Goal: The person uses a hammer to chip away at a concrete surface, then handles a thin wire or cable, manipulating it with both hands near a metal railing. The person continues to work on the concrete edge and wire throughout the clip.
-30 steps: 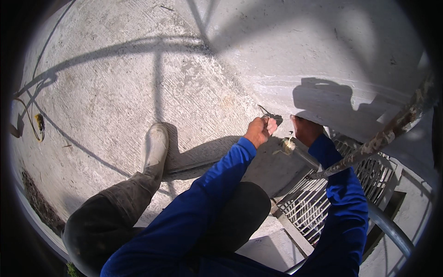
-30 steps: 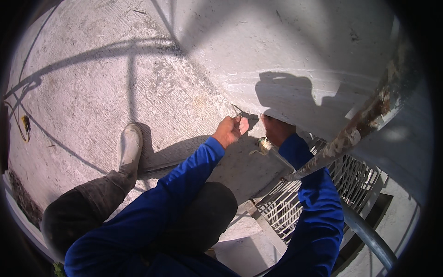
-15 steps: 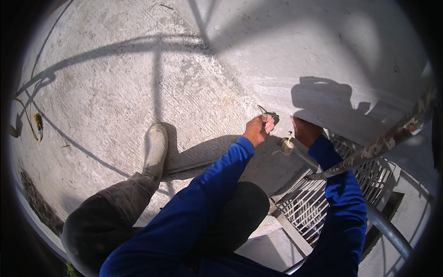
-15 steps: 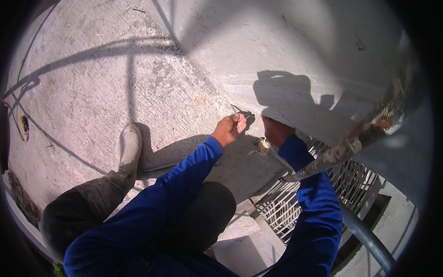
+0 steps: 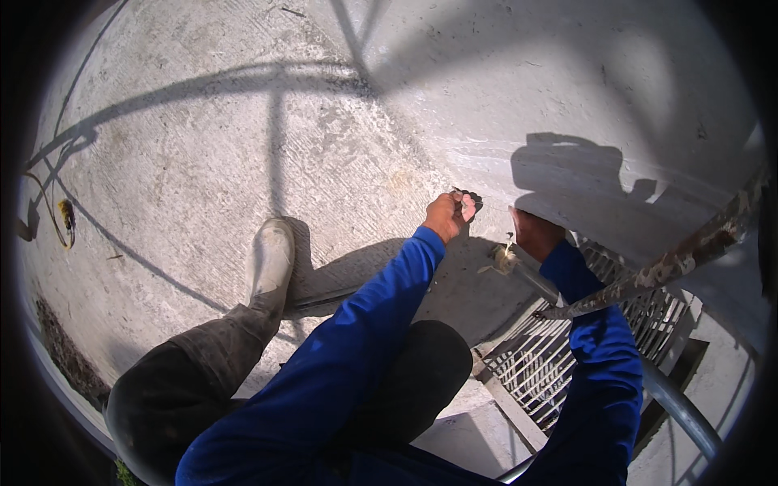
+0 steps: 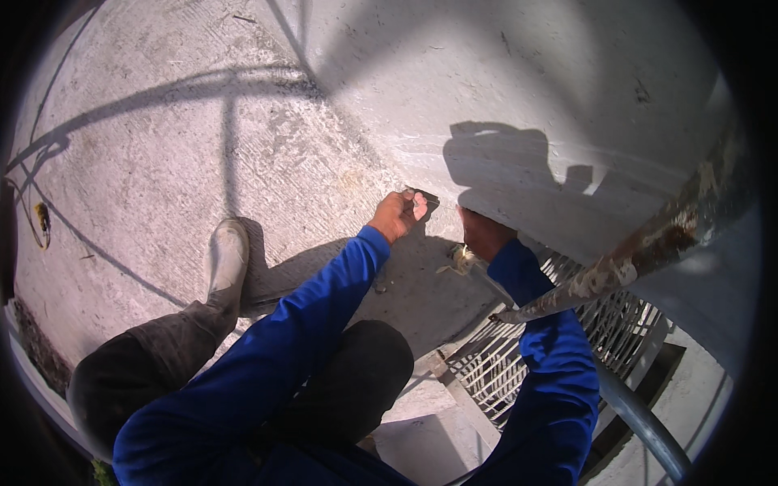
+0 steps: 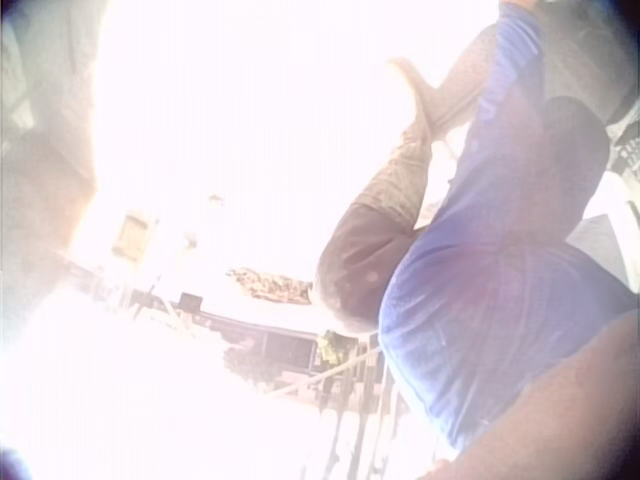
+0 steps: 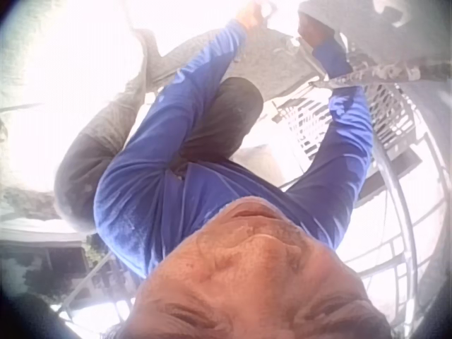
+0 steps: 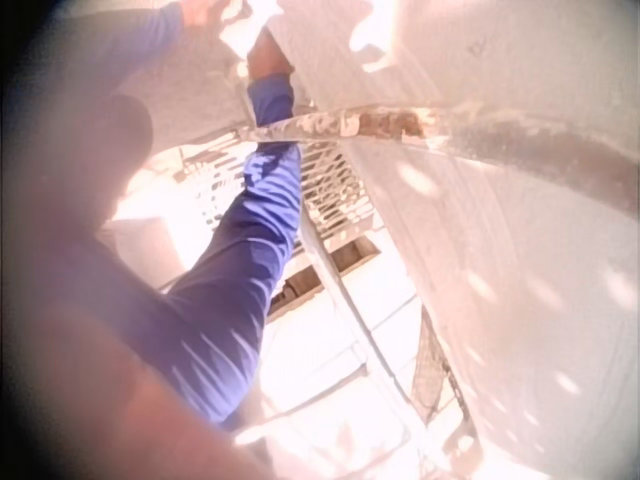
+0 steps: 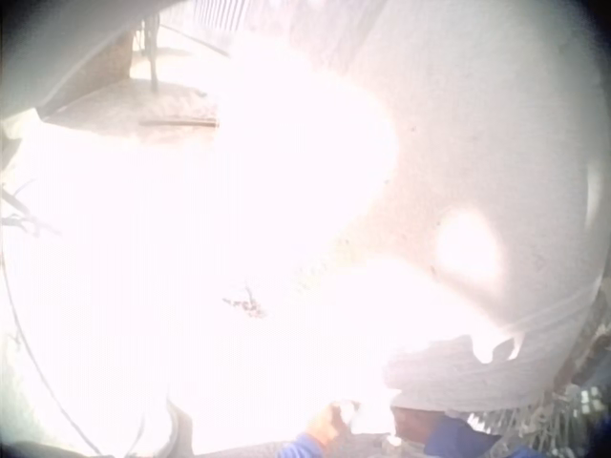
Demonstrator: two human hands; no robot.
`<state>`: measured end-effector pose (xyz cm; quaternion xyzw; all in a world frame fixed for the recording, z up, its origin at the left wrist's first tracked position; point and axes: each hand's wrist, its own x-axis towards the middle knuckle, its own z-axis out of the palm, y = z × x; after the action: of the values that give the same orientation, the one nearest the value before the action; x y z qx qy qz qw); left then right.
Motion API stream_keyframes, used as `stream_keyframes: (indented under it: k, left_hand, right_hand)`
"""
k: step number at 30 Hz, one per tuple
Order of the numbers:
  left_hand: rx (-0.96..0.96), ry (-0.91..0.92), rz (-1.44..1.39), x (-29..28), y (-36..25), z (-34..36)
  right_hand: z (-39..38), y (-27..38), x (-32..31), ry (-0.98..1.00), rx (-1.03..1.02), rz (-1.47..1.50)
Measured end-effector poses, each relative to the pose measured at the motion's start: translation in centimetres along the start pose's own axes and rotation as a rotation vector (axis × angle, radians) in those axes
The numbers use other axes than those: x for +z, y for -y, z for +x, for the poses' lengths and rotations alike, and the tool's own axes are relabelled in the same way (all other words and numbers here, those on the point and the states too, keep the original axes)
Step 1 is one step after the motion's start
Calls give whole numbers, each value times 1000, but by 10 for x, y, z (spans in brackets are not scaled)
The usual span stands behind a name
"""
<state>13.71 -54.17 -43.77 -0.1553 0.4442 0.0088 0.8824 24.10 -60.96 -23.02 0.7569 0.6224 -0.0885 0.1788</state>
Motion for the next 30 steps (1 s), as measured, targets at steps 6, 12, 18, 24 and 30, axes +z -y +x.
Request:
stream_keyframes:
  k: [6, 12, 18, 24, 30]
  left_hand:
    - [-42, -82, 157, 3, -3, -33]
    - [-207, 2, 179, -6, 15, -48]
    - [-122, 28, 75, -2, 15, -34]
    - [-103, -2, 73, 3, 14, -31]
    - [-139, -33, 49, 10, 14, -34]
  right_hand:
    - [2, 3, -1, 135, 97, 95]
    - [-2, 0, 2, 228, 111, 143]
    - [0, -2, 5, 230, 95, 93]
    - [-2, -4, 10, 292, 76, 53]
    - [-7, -8, 23, 216, 76, 8]
